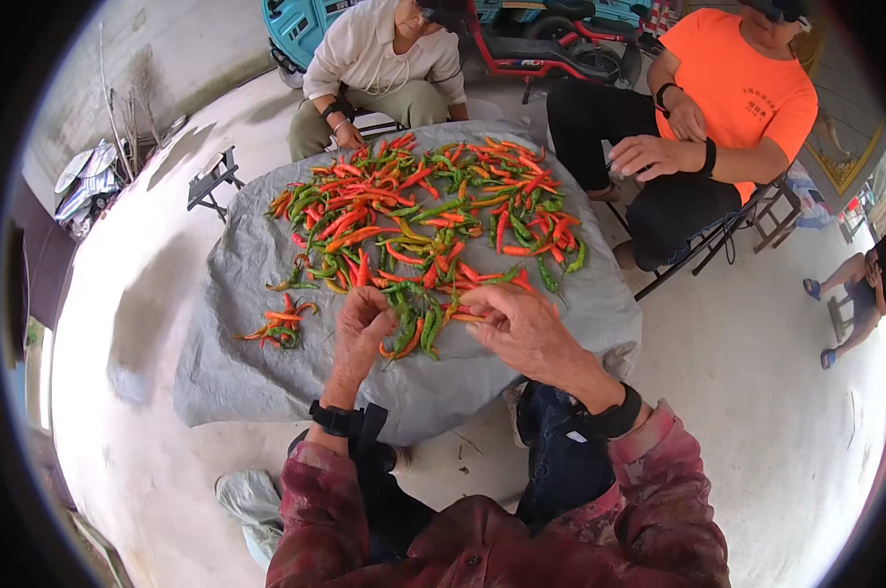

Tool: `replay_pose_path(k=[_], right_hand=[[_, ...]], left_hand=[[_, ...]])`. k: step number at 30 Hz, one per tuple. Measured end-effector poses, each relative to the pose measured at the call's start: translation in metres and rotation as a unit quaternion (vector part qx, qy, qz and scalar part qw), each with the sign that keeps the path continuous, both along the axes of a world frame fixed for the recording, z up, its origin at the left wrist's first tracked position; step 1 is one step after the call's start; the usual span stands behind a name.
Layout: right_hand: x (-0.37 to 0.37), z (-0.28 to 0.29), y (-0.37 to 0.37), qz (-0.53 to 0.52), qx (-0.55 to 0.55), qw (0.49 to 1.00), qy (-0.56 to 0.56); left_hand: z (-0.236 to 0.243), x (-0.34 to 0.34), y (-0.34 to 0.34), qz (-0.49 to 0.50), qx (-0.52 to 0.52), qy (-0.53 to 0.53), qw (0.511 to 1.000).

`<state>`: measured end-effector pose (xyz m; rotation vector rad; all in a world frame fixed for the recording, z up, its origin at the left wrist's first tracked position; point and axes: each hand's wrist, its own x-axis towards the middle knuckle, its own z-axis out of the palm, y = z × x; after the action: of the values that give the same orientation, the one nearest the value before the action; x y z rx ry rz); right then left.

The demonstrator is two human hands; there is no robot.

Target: The person sorts through a pile of peppers on a tarp, picking them up one at a time to pull off their stems before dropping them into a black bag.

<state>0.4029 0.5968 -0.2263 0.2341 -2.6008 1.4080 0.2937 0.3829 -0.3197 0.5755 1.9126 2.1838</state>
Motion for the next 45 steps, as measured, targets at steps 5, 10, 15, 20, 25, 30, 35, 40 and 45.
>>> replay_pose_path(k=[5,10,15,20,25,30,35,40,45], right_hand=[[-0.042,-0.089,-0.038,0.036,0.094,0.995,0.001],[-0.047,-0.099,-0.031,0.002,-0.071,0.997,-0.042],[-0.059,-0.097,-0.021,-0.050,-0.225,0.968,-0.095],[-0.059,-0.107,-0.016,-0.087,-0.216,0.972,-0.035],[-0.054,-0.103,-0.011,-0.074,-0.286,0.953,-0.071],[-0.053,-0.101,-0.010,-0.075,-0.309,0.945,-0.081],[-0.059,-0.102,-0.006,-0.089,-0.526,0.839,-0.109],[-0.059,-0.100,0.024,-0.105,-0.624,0.770,-0.085],[-0.056,-0.093,0.005,-0.100,-0.587,0.788,-0.156]], left_hand=[[-0.020,0.011,0.023,-0.037,-0.088,0.070,0.993],[0.005,0.023,0.037,-0.066,0.024,0.004,0.998],[0.003,0.013,0.038,-0.006,-0.076,0.048,0.996],[-0.008,0.015,0.051,-0.046,-0.094,0.051,0.993],[-0.006,0.018,0.059,-0.091,-0.145,0.058,0.984],[-0.005,0.018,0.059,-0.059,-0.191,0.109,0.974],[-0.007,0.014,0.052,-0.055,-0.154,0.048,0.985],[-0.002,-0.007,0.039,0.028,-0.184,0.107,0.977],[-0.019,-0.046,-0.009,0.206,-0.368,0.291,0.859]])
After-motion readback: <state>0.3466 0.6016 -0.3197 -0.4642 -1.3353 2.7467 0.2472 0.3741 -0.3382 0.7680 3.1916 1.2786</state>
